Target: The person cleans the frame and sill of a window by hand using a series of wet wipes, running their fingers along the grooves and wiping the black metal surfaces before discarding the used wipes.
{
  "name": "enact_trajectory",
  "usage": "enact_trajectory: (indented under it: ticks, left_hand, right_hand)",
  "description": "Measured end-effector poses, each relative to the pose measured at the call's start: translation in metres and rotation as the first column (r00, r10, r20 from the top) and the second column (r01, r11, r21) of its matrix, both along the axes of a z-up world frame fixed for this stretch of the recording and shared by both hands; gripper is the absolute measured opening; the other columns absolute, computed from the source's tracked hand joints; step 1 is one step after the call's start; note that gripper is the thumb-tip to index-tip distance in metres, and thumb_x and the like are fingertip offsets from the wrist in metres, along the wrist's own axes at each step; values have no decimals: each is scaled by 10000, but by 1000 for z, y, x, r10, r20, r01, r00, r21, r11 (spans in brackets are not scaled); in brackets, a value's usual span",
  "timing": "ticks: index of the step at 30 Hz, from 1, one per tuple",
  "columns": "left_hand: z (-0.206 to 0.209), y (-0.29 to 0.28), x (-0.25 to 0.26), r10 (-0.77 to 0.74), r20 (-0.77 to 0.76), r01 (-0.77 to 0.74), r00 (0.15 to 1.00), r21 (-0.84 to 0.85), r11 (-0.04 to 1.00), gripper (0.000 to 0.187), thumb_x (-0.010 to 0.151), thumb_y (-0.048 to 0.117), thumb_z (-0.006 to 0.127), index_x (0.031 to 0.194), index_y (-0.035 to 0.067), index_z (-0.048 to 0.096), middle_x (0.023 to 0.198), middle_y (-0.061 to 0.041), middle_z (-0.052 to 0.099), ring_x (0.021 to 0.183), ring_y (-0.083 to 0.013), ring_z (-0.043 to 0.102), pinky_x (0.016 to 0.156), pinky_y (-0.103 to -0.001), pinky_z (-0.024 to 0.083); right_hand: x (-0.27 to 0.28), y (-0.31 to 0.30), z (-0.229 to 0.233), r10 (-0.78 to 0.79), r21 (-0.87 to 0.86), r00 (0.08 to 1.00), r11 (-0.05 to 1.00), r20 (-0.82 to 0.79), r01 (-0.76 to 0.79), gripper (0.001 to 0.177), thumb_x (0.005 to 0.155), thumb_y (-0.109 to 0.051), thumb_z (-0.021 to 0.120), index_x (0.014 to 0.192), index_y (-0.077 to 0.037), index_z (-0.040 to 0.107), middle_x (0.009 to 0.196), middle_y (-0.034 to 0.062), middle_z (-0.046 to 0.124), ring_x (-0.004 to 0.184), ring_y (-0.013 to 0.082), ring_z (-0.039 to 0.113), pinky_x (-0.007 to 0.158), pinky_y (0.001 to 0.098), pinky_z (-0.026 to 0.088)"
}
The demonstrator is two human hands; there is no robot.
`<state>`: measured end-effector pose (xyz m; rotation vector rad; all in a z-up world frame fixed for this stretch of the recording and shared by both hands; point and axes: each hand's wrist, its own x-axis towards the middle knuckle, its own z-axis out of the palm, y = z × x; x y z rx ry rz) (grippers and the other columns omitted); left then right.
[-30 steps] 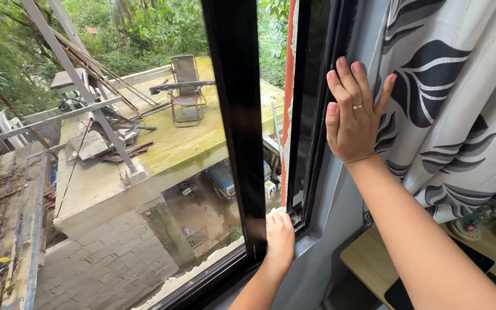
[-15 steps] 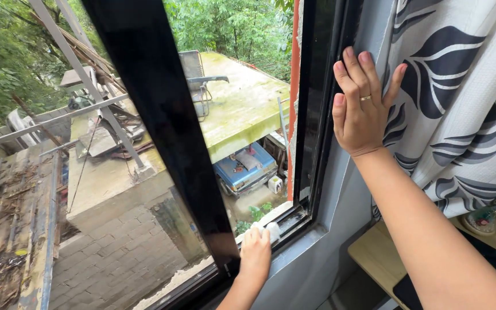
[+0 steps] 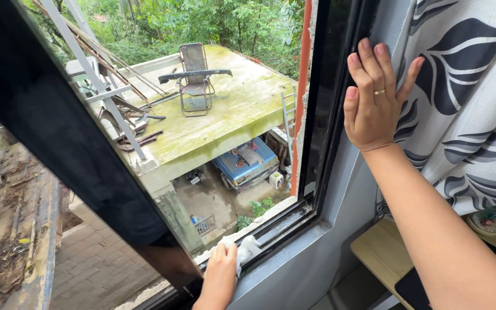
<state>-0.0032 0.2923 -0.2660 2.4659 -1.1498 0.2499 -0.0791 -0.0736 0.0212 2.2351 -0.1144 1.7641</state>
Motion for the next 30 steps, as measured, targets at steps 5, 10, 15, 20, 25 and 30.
enact_trajectory:
  ticks: [5,10,15,20,25,30]
  left_hand:
    - [-5,37,7,35,-57,-31,998,76,997,530,604,-110,700,1086,43,543,1073,-185,537,1071,-384,547,920,-447,472]
    - [-10,65,11,72,-95,-60,993,119,991,508,627,-107,680,1088,63,551,1087,-151,551,1141,-352,554,954,-422,476]
    - [-21,52,5,-29,-175,-29,984,-316,948,344,753,2,652,1070,117,718,1006,-121,669,994,-355,615,871,-441,503]
    - [-43,-28,3,119,-74,-128,990,-139,982,80,844,95,702,894,33,715,971,-141,664,928,-394,601,809,-496,480]
    - [-46,-82,5,74,-85,-91,994,-207,974,201,724,-75,613,887,2,702,975,-204,641,945,-405,606,857,-477,506]
    - [-43,-149,4,-85,-115,35,990,-382,924,246,694,-84,618,904,5,711,925,-229,639,924,-429,608,832,-509,502]
  right_hand:
    - [0,0,0,-1,-3,1000,1000,3,1,439,1201,-234,312,1505,-58,575,1626,127,554,1576,295,381,1251,666,17]
    - [1,-3,-2,-5,-11,1000,1000,9,5,440,1214,-251,315,1507,-51,576,1630,134,563,1584,304,392,1250,672,24]
    - [3,-5,-3,-9,-43,999,999,38,10,476,1181,-234,290,1512,-48,577,1638,140,573,1587,316,401,1250,674,27]
    - [1,2,-1,-38,-13,999,999,12,38,422,1222,-264,329,1507,-62,566,1621,127,558,1586,314,395,1269,665,36]
    - [-5,26,-30,-50,59,999,997,-4,50,427,1158,-201,460,1546,-33,517,1640,132,495,1570,334,381,1236,682,-7]
    - [-17,120,-181,215,163,956,969,-200,-184,402,943,-17,530,1341,26,568,1380,180,593,1375,332,512,1257,571,250]
